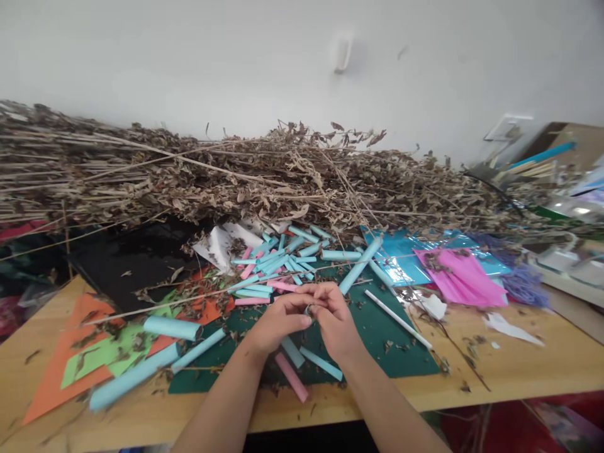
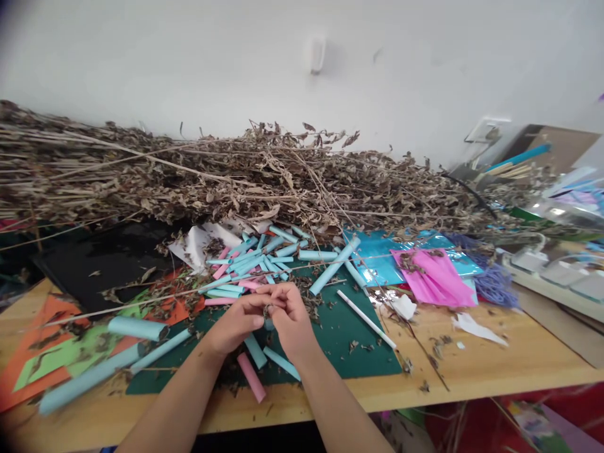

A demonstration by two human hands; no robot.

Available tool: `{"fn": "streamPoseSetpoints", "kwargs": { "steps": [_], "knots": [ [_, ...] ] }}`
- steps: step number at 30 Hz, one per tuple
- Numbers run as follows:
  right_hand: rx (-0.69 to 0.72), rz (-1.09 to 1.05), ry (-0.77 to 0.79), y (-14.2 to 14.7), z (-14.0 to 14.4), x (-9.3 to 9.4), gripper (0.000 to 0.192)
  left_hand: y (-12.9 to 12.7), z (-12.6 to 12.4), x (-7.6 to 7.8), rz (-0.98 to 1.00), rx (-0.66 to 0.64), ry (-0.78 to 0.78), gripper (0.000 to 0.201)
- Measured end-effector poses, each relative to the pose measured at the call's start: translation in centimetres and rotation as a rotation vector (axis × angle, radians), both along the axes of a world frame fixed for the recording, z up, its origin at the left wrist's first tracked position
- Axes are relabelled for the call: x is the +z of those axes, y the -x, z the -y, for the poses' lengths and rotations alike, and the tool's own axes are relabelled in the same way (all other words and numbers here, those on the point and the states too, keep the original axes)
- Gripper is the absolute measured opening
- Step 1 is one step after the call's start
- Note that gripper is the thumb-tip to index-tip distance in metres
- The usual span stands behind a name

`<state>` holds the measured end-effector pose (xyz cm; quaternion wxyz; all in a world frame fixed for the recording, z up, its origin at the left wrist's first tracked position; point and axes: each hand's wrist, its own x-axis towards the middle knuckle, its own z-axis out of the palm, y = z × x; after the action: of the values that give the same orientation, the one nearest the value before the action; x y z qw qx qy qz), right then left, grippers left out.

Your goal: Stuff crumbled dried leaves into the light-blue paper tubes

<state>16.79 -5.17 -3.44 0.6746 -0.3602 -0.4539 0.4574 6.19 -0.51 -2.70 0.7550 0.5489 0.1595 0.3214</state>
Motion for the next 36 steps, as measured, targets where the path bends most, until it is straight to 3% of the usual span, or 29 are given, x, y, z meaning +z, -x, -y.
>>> {"fn": "streamPoseSetpoints", "kwargs": {
  "steps": [4, 9, 17, 26, 36],
  "knots": [
    [0.005, -0.005, -0.016, 0.0, 0.0, 0.1, 0.027, 0.2, -0.1, 0.0, -0.103, -0.012, -0.014, 0.026],
    [0.015, -0.026, -0.001, 0.3, 0.2, 0.0, 0.028, -0.2, 0.1, 0.0, -0.092, 0.039, 0.035, 0.018],
    [-0.109, -0.076, -0.111, 0.7, 0.1, -2.0, 0.007, -1.3, 0.3, -0.4, -0.012, 0.125, 0.2, 0.016],
    [-0.159, 0.252, -0.227, 0.0, -0.2, -2.3, 0.015, -1.1, 0.4, 0.6, -0.113, 0.157, 0.065, 0.012],
    [-0.378, 0.629, -0.342, -0.9, 0.2, -2.0, 0.018, -0.5, 0.1, -1.0, 0.008, 0.073, 0.039, 0.022]
  ]
}}
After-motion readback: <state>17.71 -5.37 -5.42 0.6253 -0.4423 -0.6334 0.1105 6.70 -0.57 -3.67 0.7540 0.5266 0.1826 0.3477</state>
